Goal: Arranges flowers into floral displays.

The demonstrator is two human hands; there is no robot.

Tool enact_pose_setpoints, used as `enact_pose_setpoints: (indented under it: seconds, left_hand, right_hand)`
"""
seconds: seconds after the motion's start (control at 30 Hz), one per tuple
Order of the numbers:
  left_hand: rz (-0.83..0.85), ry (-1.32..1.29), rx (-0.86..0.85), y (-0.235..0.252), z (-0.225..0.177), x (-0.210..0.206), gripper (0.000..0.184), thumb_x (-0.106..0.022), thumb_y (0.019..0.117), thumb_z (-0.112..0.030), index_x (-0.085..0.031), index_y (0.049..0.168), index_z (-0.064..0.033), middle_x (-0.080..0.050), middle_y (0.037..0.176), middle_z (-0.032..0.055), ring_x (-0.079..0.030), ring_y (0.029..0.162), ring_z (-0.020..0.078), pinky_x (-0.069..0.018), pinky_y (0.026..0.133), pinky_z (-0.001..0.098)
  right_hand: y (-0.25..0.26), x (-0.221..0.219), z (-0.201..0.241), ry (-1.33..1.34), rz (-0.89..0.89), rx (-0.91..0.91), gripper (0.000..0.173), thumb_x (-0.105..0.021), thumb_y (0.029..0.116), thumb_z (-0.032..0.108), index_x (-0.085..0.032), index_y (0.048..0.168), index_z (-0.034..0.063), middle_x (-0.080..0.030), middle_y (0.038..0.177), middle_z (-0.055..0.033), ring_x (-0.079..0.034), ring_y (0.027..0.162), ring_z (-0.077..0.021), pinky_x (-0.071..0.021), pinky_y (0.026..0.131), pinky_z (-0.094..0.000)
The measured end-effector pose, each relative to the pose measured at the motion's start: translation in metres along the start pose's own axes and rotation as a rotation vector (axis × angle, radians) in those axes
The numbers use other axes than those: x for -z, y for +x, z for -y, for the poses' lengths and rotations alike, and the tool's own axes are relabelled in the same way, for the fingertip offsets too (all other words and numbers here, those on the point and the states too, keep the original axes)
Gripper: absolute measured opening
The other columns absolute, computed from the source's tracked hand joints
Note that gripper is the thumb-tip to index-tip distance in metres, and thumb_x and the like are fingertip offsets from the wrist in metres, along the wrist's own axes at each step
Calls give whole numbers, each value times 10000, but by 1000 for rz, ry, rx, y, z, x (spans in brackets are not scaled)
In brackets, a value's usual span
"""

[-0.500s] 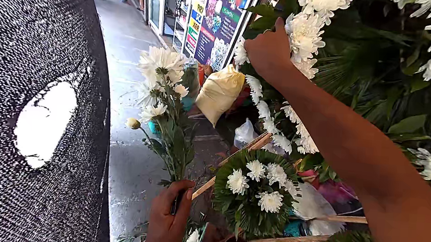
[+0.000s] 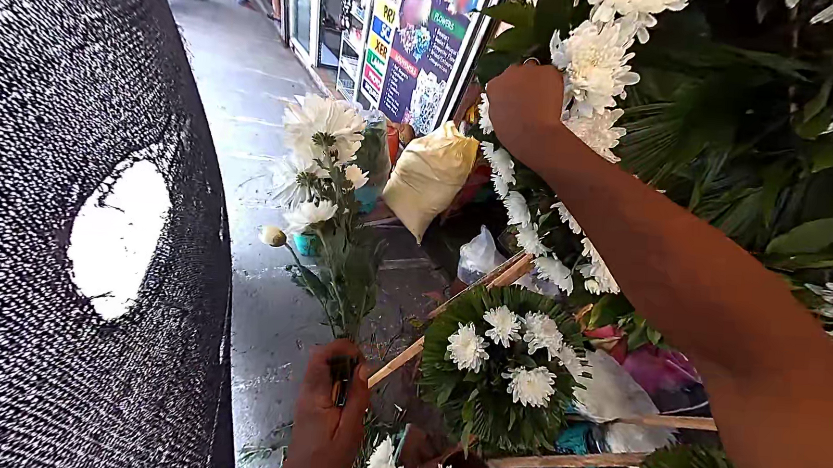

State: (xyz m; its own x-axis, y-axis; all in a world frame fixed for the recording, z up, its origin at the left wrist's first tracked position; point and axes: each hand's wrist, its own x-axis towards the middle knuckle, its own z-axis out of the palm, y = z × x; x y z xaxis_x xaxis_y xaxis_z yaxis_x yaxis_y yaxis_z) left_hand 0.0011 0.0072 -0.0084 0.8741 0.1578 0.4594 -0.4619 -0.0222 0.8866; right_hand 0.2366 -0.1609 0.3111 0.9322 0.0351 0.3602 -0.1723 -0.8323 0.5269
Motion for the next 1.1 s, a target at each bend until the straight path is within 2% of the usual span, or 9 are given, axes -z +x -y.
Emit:
enact_pose_setpoints:
  seconds: [0.07, 0.17, 0.27, 0.37, 0.6, 0.7, 0.8, 0.93, 1.1]
  left_hand:
    - [-18, 59, 4, 0, 1, 5, 473, -593, 970, -215, -392, 1389, -126, -644, 986, -2, -616, 713, 51, -548, 597, 219]
    - [-24, 130, 18, 5, 7, 13, 756, -599, 939, -197, -234, 1597, -123, -658, 1061, 44, -632, 721, 86, -577, 607, 275]
    - [-14, 225, -19, 8, 10, 11, 640, -553, 962, -176, -348, 1562, -89, -671, 1044, 37, -627, 741, 80, -578, 619, 285]
    - [-1, 273, -32, 9, 11, 5, 585, -550, 974, -187, -399, 1530, -85, -671, 1034, 30, -626, 733, 79, -577, 609, 293]
    - [39, 410, -84, 2, 4, -14, 504, -568, 948, -224, -556, 1445, -140, -688, 1121, 86, -664, 823, 145, -587, 697, 388]
    - [54, 173, -52, 3, 2, -19, 463, -548, 1032, -421, -577, 1415, -161, -670, 1071, 19, -627, 753, 80, -565, 626, 279]
    - [-31, -114, 1, 19, -4, -21, 413, -551, 1038, -302, -569, 1406, -116, -674, 1043, -18, -609, 700, 52, -543, 582, 220]
    - [-48, 5, 137, 51, -4, -6, 377, -499, 977, -138, -544, 1345, -68, -607, 862, 13, -496, 536, 91, -451, 451, 270]
    - [161, -131, 40, 52, -15, -52, 324, -621, 996, -275, -621, 1222, -42, -650, 912, -7, -533, 603, 47, -479, 517, 236]
  right_hand:
    - [-4, 0, -2, 25, -33, 37, 175, -547, 932, -60, -660, 1042, -136, -620, 1178, -353, -627, 1075, -531, -509, 790, -667]
    - [-33, 9, -4, 240, -200, 265, 256, -573, 960, 13, -660, 1190, -59, -572, 1334, -306, -558, 1209, -519, -417, 983, -701]
    - [-117, 4, 9, 799, -248, 477, 224, -601, 1023, 268, -713, 1153, 125, -706, 1069, -67, -692, 955, -223, -586, 833, -472]
    - [-190, -32, 41, 1384, -6, 538, 165, -634, 1020, 246, -730, 1088, 131, -715, 923, 20, -684, 785, -71, -618, 709, -291]
    - [-197, -71, 72, 1807, 229, 231, 270, -628, 1024, 253, -712, 1160, 35, -714, 1016, -77, -687, 837, -135, -598, 763, -315]
    - [-205, -75, 56, 2007, 272, 212, 252, -603, 1040, 198, -690, 1151, -11, -709, 1013, -90, -681, 807, -138, -598, 721, -296]
    - [-248, -78, 32, 2267, -67, 87, 169, -584, 1030, 97, -676, 1105, -24, -702, 959, -84, -678, 801, -140, -610, 748, -310]
    - [-281, -80, -18, 2392, -590, -88, 123, -557, 1059, 225, -672, 1069, 185, -690, 980, 18, -686, 855, -97, -614, 798, -285]
    - [-272, -84, 9, 2434, -178, -90, 158, -527, 1061, 110, -650, 1106, 21, -720, 985, -130, -727, 832, -205, -635, 797, -365]
